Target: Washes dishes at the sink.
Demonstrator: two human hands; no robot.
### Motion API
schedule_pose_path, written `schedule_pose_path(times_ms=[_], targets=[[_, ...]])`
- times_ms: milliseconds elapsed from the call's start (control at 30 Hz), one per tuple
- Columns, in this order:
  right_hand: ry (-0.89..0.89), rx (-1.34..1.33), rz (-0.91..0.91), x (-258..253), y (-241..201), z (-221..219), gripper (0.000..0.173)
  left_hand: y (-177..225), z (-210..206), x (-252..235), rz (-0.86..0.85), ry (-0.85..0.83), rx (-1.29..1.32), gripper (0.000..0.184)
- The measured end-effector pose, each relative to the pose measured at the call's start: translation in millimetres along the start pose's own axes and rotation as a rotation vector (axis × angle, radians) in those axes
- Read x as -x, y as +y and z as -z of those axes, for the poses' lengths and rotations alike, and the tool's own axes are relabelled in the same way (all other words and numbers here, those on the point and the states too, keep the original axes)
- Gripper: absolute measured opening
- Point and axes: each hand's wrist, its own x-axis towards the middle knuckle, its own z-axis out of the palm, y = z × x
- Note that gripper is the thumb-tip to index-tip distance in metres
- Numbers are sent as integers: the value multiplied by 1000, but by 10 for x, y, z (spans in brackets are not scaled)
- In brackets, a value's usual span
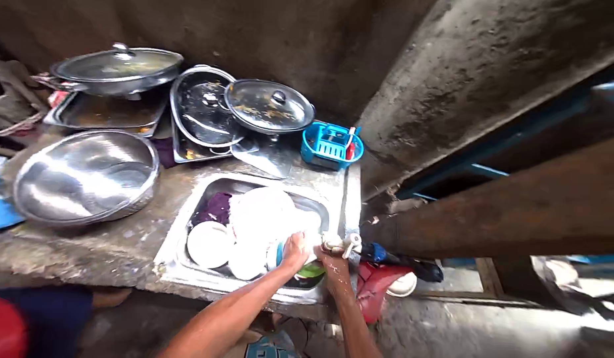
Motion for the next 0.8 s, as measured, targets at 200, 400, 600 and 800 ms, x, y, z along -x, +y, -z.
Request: schedule_pose_path(times_ms=[200, 400, 600, 800], targets=[[386, 469, 238, 330, -25, 488, 63, 137, -130, -178, -198, -104, -133, 49], [356, 791, 936, 98, 535, 872, 24, -87, -249, -196, -388, -384, -571, 51], [9, 928, 774, 217, 653, 951, 37, -22, -236, -416, -321, -389, -662, 63], [140, 758, 561, 431, 286, 728, 42, 77, 193, -628, -439, -430, -525, 36]])
